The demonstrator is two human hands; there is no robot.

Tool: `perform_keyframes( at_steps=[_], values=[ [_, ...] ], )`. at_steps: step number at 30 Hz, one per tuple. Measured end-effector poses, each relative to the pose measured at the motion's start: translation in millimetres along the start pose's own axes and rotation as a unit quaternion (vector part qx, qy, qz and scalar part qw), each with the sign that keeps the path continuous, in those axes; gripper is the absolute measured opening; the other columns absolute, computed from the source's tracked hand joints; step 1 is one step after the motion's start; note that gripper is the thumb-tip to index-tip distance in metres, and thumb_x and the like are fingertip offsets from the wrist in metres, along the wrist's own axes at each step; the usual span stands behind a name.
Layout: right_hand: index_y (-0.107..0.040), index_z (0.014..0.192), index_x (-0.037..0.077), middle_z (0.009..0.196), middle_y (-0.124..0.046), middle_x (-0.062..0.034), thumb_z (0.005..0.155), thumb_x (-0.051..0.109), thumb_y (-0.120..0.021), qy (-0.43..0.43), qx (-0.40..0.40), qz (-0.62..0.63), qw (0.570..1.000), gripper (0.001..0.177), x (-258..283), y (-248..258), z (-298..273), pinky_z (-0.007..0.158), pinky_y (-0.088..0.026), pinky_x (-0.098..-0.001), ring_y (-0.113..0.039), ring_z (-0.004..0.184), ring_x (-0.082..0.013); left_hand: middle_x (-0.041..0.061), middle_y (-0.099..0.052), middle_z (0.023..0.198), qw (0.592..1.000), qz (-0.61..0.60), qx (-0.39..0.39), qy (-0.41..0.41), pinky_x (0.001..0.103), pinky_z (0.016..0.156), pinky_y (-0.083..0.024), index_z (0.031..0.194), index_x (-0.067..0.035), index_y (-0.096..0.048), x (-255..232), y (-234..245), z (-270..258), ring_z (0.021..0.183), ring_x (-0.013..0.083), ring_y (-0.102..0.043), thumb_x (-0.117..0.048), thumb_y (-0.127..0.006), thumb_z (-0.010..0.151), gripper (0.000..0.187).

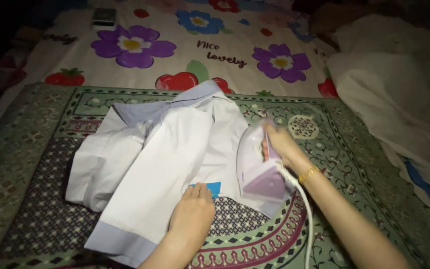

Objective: Ironing a white collared shirt on a mat placed on a bed.

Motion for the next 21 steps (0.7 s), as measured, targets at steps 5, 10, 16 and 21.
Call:
perform_keyframes(
  at_steps=[5,10,16,21],
  values=[
    [-0.053,0.085,0.001,0.061,-0.054,-0.0067,0.102,0.035,-0.052,-0.016,-0.032,0.028,0.999,0.038,17.0,4.8,36.4,0.041,-0.050,-0.0404,-0.052,0.043,-0.0200,0.019,-0.068,0.104,0.999,-0.017,0.040,0.011,0.038,0.090,-0.049,0.097,0.004,-0.072,3.2,11.2,2.9,0.105,0.0303,-0.062,-0.012,-0.065,0.077,0.026],
    [-0.053,0.088,-0.005,0.062,-0.056,-0.0090,0.102,0.031,-0.052,-0.001,-0.018,-0.028,0.999,0.039,10.6,9.5,31.1,0.040,-0.052,-0.0410,-0.055,0.043,-0.0212,0.017,-0.069,0.096,0.998,0.013,0.068,-0.001,0.039,0.084,-0.049,0.091,0.002,-0.074,-4.4,13.4,9.0,0.099,0.0292,-0.063,-0.013,-0.066,0.079,0.021],
    [-0.046,0.102,-0.017,0.060,-0.060,-0.0179,0.099,0.029,-0.056,0.044,-0.078,-0.186,0.978,0.046,9.7,40.3,-2.1,0.038,-0.054,-0.0474,-0.061,0.041,-0.0294,0.016,-0.070,0.095,0.996,0.032,0.080,0.012,0.042,0.080,-0.048,0.093,0.000,-0.075,-17.1,22.5,16.5,0.096,0.0294,-0.063,-0.015,-0.067,0.080,0.022],
    [-0.023,0.133,-0.021,0.054,-0.063,-0.0215,0.095,0.028,-0.057,0.044,-0.139,-0.250,0.957,0.070,-3.7,89.0,-40.1,0.040,-0.056,-0.0498,-0.064,0.041,-0.0353,0.015,-0.068,0.097,0.999,-0.036,0.014,-0.020,0.043,0.079,-0.049,0.091,-0.001,-0.073,-38.9,33.5,25.0,0.097,0.0300,-0.062,-0.015,-0.070,0.073,0.023]
  ],
)
Point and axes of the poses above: each hand's wrist, its own z-axis towards the middle knuckle, its own y-axis out of the back of the hand, x = y × z, the point moved 7 cm from there along z, towards the middle knuckle
